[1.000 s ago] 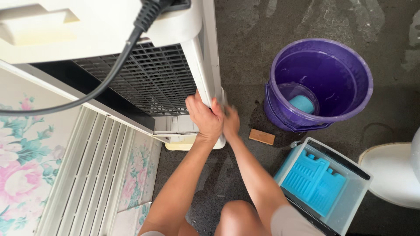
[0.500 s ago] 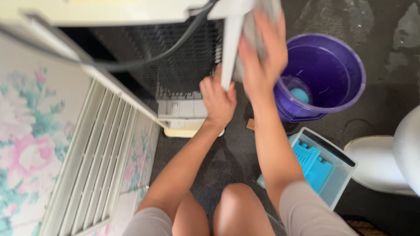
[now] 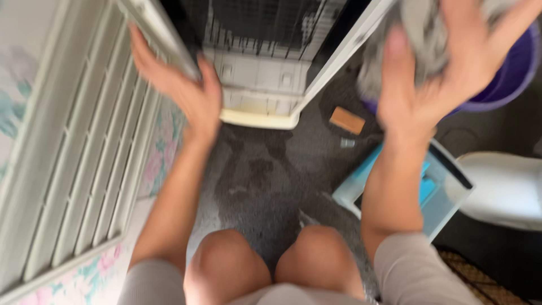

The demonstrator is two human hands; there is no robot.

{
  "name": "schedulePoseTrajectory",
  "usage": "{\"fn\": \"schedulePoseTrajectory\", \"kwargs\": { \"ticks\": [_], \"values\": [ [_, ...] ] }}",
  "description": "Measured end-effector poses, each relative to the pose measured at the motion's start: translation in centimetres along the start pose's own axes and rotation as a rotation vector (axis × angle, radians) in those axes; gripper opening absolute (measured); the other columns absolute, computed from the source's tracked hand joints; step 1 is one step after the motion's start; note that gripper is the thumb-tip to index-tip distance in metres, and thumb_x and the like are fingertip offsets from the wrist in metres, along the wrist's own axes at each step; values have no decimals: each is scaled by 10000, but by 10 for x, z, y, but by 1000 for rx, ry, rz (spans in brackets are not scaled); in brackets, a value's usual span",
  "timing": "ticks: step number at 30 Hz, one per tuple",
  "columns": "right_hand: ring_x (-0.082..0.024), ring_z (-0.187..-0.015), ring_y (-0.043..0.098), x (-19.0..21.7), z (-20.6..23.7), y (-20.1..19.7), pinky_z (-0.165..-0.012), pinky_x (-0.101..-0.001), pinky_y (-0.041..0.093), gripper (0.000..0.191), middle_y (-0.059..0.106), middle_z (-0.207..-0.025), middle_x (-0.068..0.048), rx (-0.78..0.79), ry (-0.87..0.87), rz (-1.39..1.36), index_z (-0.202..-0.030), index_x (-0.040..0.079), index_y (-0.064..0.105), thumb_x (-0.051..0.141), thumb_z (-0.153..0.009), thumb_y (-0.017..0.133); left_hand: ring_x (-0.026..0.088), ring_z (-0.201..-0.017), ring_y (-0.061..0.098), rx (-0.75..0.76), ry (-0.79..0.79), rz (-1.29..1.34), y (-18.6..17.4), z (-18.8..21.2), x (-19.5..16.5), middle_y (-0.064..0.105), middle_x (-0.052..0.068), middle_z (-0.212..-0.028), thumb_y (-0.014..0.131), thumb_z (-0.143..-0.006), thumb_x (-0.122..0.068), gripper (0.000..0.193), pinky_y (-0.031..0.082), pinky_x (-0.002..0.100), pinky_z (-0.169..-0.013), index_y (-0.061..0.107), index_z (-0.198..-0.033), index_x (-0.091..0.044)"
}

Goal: The person kneels on the bathroom floor and services an evaporative air cooler. They remove the water tank, place blue ice packs inside it, pour water from a purple bucket into the tank, unplug and arrange the power cord, wipe the cooler's interior and housing with a cloth, reinsert the tank, and handle the rear grille panel.

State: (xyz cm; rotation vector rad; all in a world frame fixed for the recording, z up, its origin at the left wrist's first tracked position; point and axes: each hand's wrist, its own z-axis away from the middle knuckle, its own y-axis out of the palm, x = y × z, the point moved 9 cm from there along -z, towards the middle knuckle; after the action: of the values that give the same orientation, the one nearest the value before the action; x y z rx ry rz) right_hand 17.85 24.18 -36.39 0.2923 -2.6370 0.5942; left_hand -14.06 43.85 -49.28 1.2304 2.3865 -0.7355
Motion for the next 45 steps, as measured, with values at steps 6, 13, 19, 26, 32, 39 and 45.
{"fn": "schedulePoseTrajectory", "kwargs": {
  "ticks": [6, 13, 19, 26, 32, 39, 45],
  "values": [
    [-377, -1409, 598, -26, 110, 99, -1175, -517, 538, 492, 591, -1444, -159, 70, -68, 99, -1345, 167, 807, 403, -915, 850, 493, -1097, 685, 198, -323, 118, 63, 16, 86, 720, 216, -1228, 686, -1159, -205, 363, 585, 498, -895, 505, -1458, -106],
    [-351, -853, 652, -133, 220, 120, -811, -475, 553, 567, 598, -936, -183, 237, 352, 296, -1352, 120, 785, 189, -799, 887, 503, -1019, 697, 300, -193, 133, 70, 43, 33, 600, 229, -1307, 622, -1099, -76, 428, 600, 488, -797, 390, -1459, -92],
    [-325, -1189, 637, -146, 219, 97, -1086, -433, 525, 621, 605, -1209, -224, -80, 358, 120, -1513, 29, 607, 0, -928, 812, 476, -922, 705, 436, -169, 113, 63, 75, -44, 483, 229, -1395, 730, -971, -90, 730, 633, 460, -676, 285, -1551, -90],
    [-321, -1301, 608, -72, 286, 144, -1141, -443, 492, 785, 588, -1365, -210, 331, 651, -346, -1500, 23, 416, 87, -801, 768, 411, -1386, 522, 456, -150, 217, 50, 81, -27, 402, 191, -1555, 722, -1052, -59, 776, 499, 489, -1158, 198, -1624, -94],
    [-474, -1372, 448, -81, 182, 229, -1162, -637, 414, 594, 484, -1468, -218, 499, -120, 259, -1398, 135, 647, 248, -865, 884, 507, -1603, 249, 392, -373, 331, 50, 164, 18, 207, 318, -1684, 691, -833, -18, 1065, 220, 546, -1363, 50, -1683, -47],
    [-451, -1285, 580, -153, 163, 332, -984, -698, 455, 422, 611, -1394, -153, 1036, 82, 512, -1317, 200, 711, 424, -960, 725, 479, -1340, 455, 550, -846, 16, 107, 276, 67, 412, 275, -1535, 688, -1062, -276, 798, 379, 552, -1147, 199, -1657, -66],
    [-610, -1145, 582, -74, 230, 236, -890, -676, 529, 588, 560, -1320, -321, 726, -72, 407, -1233, 115, 740, 399, -735, 868, 454, -1212, 575, 591, -697, -132, 105, 267, 79, 589, 196, -1340, 706, -975, -150, 530, 462, 603, -993, 425, -1419, -90]
  ]
}}
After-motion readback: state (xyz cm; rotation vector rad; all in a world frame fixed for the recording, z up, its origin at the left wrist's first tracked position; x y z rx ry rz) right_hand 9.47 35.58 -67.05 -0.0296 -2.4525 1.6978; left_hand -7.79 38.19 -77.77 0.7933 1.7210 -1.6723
